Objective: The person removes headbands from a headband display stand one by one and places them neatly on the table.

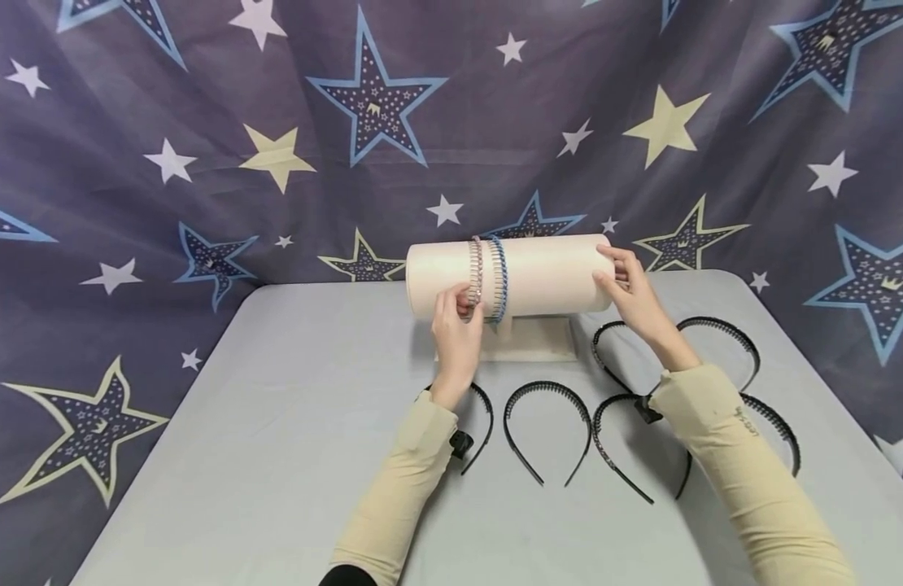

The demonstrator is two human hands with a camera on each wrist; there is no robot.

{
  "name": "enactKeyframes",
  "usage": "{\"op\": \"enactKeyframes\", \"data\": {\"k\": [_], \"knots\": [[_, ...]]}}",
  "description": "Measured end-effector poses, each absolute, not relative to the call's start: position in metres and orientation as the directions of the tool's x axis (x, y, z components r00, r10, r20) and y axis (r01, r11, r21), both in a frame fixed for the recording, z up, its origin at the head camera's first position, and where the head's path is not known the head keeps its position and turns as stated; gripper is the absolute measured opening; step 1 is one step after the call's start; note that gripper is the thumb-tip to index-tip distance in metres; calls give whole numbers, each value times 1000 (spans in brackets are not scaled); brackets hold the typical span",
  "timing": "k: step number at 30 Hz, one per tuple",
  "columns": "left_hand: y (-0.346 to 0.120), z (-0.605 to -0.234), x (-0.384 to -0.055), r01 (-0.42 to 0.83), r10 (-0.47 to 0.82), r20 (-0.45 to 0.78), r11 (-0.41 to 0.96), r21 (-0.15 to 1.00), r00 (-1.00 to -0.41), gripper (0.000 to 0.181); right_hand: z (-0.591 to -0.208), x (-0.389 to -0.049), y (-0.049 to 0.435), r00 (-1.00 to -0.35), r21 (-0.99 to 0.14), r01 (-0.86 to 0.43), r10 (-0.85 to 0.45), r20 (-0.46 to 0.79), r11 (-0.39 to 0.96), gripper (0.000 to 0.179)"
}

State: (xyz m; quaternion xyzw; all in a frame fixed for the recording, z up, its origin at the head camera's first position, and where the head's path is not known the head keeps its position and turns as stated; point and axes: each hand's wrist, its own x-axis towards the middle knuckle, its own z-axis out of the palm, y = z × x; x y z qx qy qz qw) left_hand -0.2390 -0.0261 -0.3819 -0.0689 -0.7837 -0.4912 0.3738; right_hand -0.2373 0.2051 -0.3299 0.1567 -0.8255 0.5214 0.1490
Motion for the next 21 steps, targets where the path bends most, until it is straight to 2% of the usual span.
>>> {"op": "enactKeyframes", "data": {"k": [21], "knots": [[-35, -383, -242, 487, -275, 642, 463, 741, -715, 26, -329, -238, 203, -921, -833, -384, -96, 378, 399, 41]]}}
